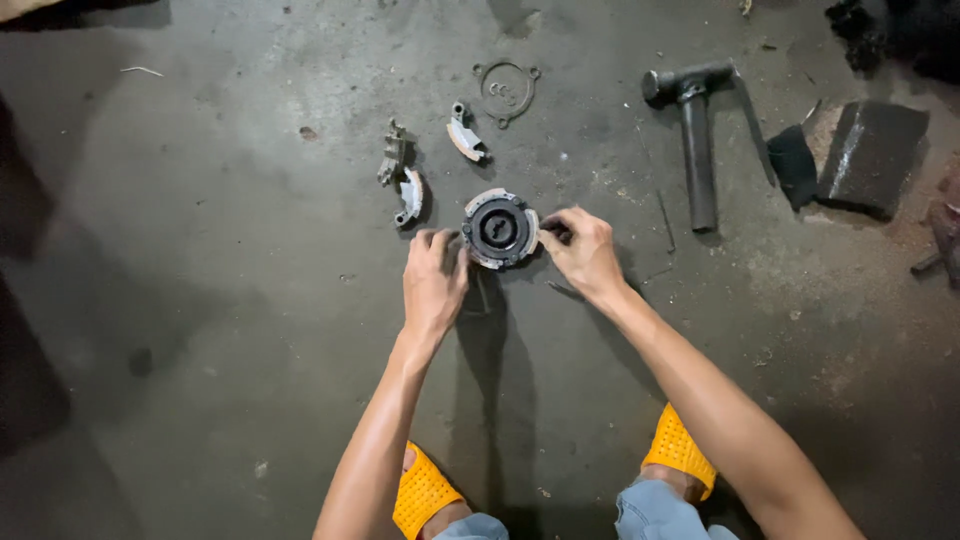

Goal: The person disassembles a mechanical part on the floor, then walks to a grinding machine to smooth a metal ring. After grinding, the person returns to the floor and reassembles the parts.

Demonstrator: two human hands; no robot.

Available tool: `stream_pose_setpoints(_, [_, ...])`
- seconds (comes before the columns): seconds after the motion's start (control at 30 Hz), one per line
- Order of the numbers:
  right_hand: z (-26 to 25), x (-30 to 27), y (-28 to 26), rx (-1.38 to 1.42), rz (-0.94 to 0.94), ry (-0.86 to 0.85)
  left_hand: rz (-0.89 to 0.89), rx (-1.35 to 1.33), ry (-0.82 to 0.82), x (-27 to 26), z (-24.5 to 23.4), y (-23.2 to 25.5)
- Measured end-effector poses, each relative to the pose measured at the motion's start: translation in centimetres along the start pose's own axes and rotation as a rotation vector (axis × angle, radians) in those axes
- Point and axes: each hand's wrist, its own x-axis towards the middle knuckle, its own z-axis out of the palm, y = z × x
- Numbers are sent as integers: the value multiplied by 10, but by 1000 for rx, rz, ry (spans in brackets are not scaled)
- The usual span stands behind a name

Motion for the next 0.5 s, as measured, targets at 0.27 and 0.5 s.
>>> stream_pose_setpoints(0.27, [-77, -39, 28, -102, 165, 141, 177, 227, -312, 31, 10, 39])
stream_pose_setpoints(0.5, [-137, -49, 69, -211, 384, 314, 193, 404, -217, 31, 43, 23])
